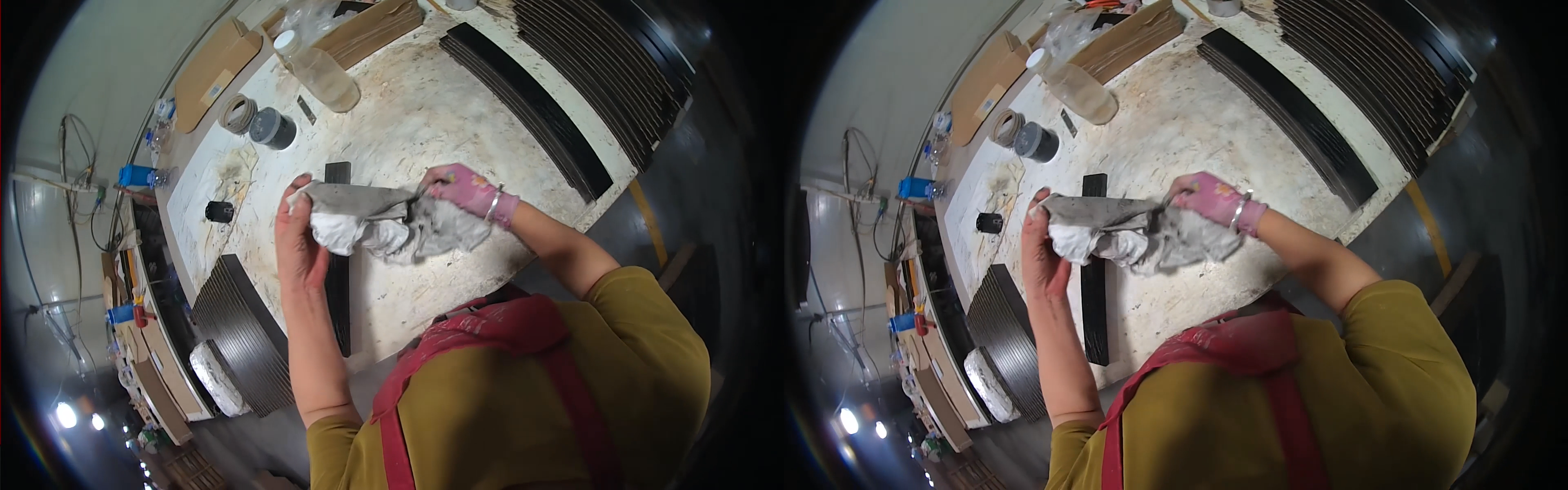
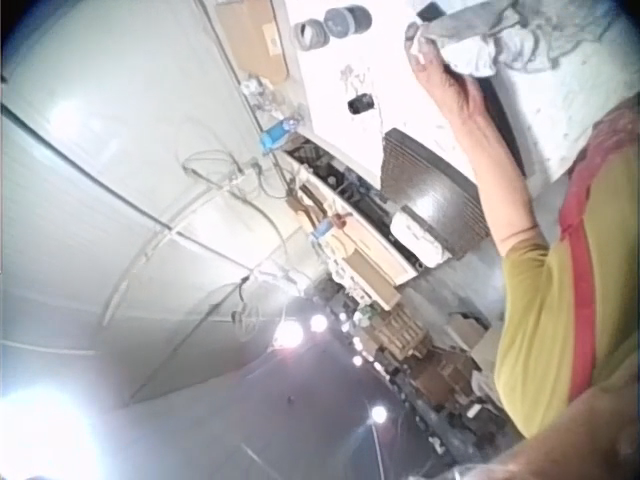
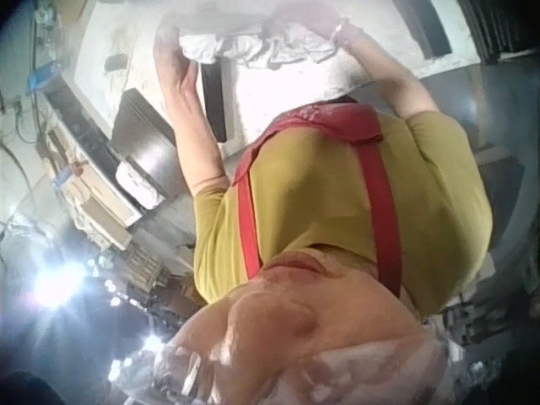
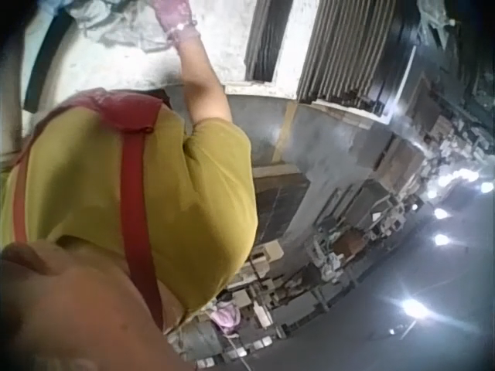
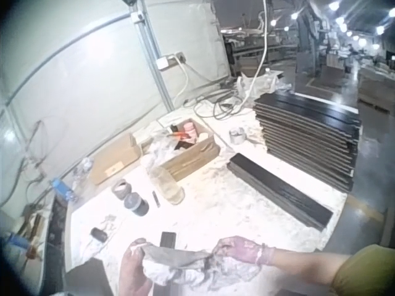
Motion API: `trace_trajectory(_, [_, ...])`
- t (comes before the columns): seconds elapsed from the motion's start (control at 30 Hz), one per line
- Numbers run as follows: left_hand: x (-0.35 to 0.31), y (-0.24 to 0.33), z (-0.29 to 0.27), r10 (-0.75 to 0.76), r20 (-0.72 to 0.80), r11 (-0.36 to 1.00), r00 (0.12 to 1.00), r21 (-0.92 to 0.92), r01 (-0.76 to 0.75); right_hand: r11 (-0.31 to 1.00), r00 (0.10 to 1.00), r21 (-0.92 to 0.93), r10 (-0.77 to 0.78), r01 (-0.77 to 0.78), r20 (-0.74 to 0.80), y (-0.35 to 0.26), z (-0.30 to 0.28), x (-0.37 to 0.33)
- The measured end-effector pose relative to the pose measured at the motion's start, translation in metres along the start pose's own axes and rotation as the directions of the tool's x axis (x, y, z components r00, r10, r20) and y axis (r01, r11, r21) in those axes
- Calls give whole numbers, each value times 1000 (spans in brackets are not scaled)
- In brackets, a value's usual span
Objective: The person cleans a black furniture slat by applying liquid from a bottle to a cloth and wiping the surface, then uses a small tool to scrape the end of the slat.
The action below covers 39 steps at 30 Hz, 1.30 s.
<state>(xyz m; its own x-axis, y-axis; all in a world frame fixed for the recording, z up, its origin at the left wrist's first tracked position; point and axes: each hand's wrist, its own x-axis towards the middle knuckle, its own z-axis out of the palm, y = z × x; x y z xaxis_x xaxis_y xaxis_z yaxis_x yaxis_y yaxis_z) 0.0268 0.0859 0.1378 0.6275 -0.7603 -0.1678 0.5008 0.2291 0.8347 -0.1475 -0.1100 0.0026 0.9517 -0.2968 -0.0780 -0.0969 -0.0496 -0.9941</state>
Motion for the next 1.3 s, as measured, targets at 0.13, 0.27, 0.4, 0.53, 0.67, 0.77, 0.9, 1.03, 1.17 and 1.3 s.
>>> trace_trajectory(0.13, [-12, 13, 3, 9, -131, 998, 991, -67, -18, 835, 966, 530, 237, -149, -101, 3, -9, 12])
trace_trajectory(0.27, [-26, 13, 10, -38, -193, 990, 981, -144, 10, 312, 972, 932, 202, -183, 123, -23, 14, 38])
trace_trajectory(0.4, [-22, 2, 51, 21, -47, 1000, 999, -16, -22, 177, 939, 925, -7, -336, 343, -33, 29, 34])
trace_trajectory(0.53, [-23, -18, 39, -31, 20, 989, 999, 145, 27, 14, 910, 912, -55, -411, 411, -40, 62, 5])
trace_trajectory(0.67, [-44, -20, 9, 15, -247, 864, 969, 491, 112, 130, 942, 933, 73, -336, 329, -72, 53, 6])
trace_trajectory(0.77, [-45, -36, -15, 181, -305, 588, 935, 796, 146, 324, 925, 899, -138, -295, 353, -63, 44, 15])
trace_trajectory(0.9, [-44, -51, -49, 138, -426, 850, 894, 514, 113, 407, 991, 903, 44, -135, 128, -66, 66, 13])
trace_trajectory(1.03, [-45, -56, -14, -206, -355, 941, 912, 186, 284, 378, 994, 920, 71, -105, 85, -63, 64, 7])
trace_trajectory(1.17, [-30, -70, -9, 423, -128, 430, 897, 900, -75, 467, 988, 883, 153, -52, -22, -48, 49, 7])
trace_trajectory(1.3, [-31, -72, -5, 405, -351, 581, 844, 812, 60, 500, 967, 864, 244, -60, -74, -44, 37, 11])
